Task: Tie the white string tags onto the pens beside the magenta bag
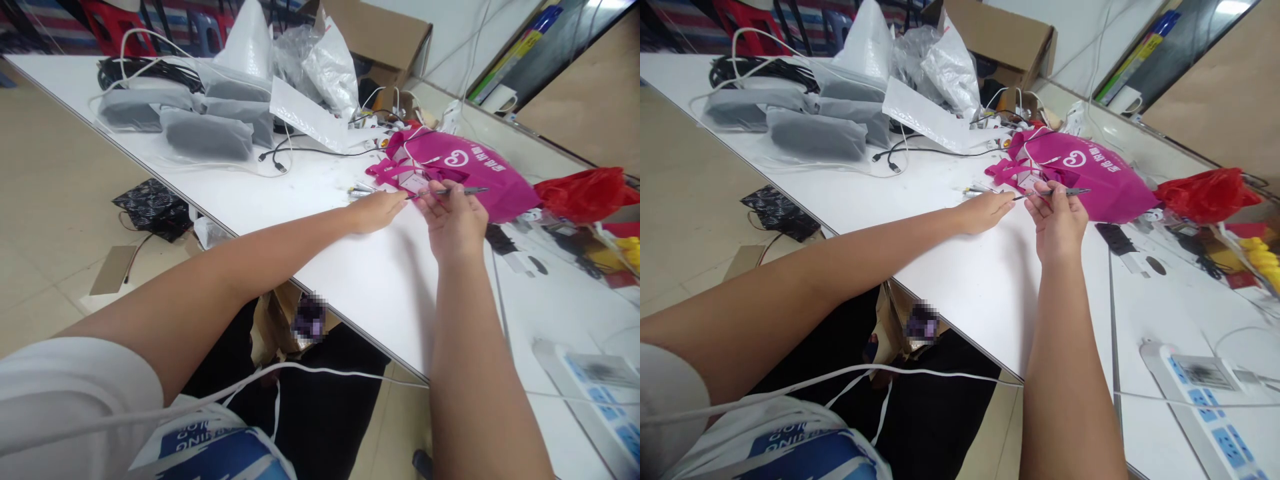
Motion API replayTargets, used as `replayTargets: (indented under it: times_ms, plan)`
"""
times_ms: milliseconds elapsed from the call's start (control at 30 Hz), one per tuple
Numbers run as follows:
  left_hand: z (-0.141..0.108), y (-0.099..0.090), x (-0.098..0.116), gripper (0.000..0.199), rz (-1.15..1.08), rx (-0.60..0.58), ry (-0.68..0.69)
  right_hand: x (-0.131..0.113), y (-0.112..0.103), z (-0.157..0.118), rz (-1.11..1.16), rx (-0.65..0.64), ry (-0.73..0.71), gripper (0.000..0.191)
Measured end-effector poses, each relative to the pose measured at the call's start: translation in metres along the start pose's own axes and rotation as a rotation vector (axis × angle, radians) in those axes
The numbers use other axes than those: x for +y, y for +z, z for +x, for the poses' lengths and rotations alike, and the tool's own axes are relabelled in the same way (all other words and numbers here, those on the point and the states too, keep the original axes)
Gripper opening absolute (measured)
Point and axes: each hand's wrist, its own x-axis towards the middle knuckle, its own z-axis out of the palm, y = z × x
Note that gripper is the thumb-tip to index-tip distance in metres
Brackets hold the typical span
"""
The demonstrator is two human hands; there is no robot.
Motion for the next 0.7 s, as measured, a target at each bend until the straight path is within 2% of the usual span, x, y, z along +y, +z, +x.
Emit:
replayTargets:
  times_ms: [700]
  plan:
    - [-0.001,0.001,0.001,0.049,0.025,-0.022,-0.003,-0.013,0.018,-0.015,-0.051,-0.043,0.108,0.031]
